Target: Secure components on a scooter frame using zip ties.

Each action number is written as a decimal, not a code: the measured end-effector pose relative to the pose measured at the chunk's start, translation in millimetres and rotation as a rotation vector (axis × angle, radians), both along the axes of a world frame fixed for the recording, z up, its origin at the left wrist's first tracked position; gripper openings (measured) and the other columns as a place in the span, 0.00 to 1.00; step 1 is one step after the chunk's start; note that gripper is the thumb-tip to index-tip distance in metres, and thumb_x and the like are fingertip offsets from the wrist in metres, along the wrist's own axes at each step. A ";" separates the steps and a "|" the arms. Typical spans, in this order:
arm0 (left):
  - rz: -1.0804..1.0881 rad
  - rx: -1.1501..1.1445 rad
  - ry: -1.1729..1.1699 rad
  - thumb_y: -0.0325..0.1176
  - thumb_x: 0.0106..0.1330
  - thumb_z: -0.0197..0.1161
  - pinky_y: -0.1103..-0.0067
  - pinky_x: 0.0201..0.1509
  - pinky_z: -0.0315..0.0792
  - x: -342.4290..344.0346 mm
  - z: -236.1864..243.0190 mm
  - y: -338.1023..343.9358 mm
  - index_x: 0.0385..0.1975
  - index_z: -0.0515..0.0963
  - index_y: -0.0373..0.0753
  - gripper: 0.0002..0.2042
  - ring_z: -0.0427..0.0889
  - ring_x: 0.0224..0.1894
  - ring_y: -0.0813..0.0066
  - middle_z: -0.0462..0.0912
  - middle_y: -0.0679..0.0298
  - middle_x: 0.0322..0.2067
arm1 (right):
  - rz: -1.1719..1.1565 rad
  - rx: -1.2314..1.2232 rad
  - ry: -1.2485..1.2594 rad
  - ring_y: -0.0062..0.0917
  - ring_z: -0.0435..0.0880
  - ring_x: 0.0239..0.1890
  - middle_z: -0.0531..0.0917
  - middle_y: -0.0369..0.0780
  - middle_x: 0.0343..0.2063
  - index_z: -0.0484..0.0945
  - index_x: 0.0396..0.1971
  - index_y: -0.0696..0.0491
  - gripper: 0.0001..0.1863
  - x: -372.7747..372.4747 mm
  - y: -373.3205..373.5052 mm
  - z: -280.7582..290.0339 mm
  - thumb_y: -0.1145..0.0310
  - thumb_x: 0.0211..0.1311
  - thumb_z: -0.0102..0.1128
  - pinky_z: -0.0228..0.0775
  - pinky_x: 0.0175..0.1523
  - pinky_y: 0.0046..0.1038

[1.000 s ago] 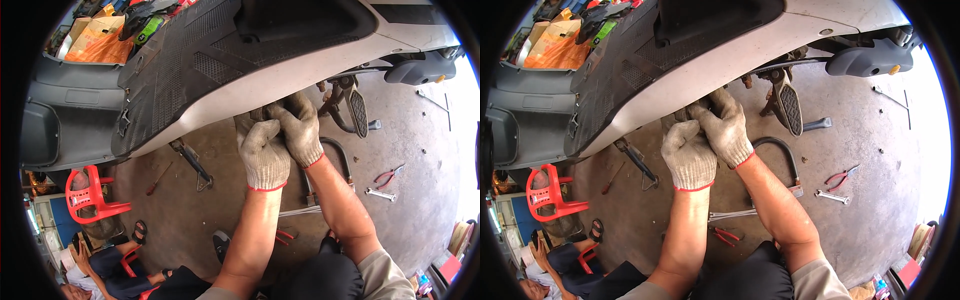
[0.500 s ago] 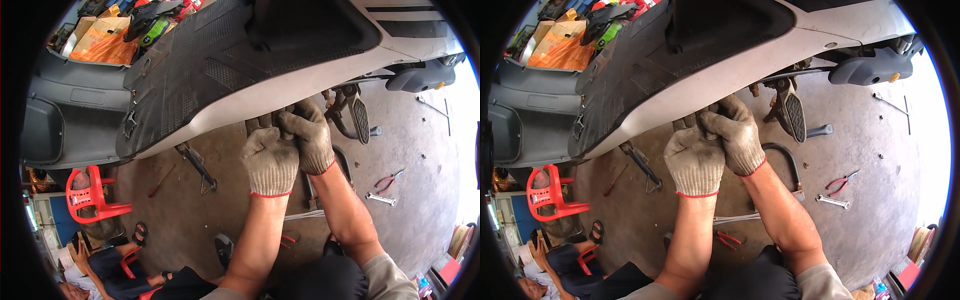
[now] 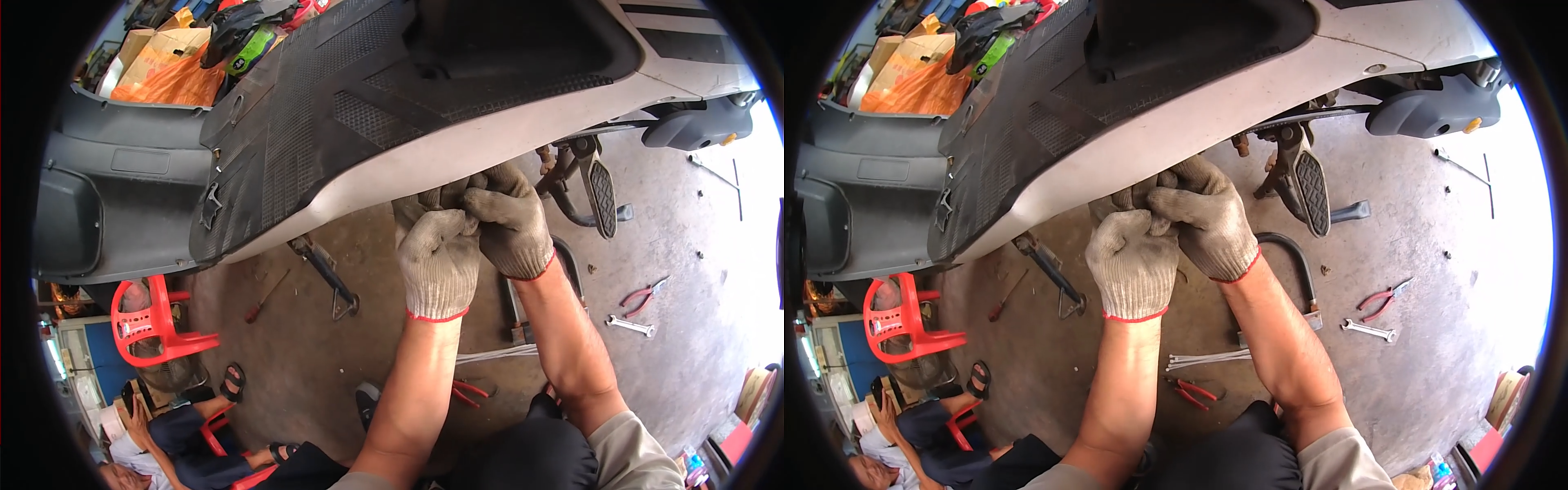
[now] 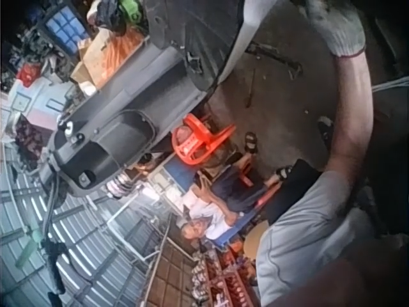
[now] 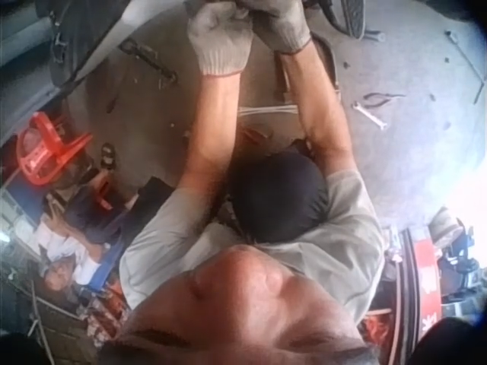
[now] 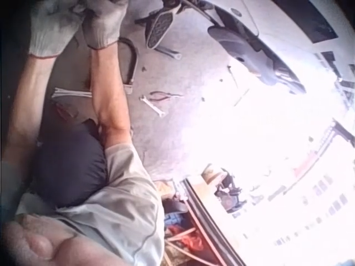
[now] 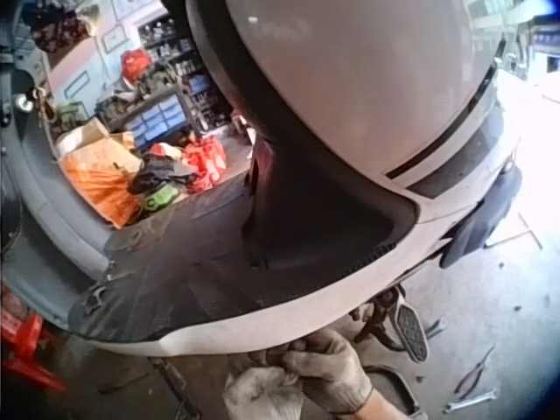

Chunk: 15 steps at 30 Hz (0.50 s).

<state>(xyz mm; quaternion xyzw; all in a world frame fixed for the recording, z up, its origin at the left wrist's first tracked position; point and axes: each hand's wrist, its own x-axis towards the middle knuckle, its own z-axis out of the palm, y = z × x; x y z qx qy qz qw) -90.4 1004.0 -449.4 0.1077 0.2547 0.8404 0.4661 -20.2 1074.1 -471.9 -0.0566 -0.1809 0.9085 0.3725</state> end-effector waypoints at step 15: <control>0.126 -0.145 0.144 0.14 0.47 0.50 0.80 0.47 0.73 5.8 -5.0 0.6 0.58 0.65 0.37 0.32 0.76 0.46 0.72 0.75 0.62 0.45 | -0.215 0.247 -0.428 0.13 0.76 0.29 0.79 0.33 0.28 0.79 0.44 0.61 0.17 -3.3 0.3 6.4 0.82 0.52 0.58 0.71 0.33 0.17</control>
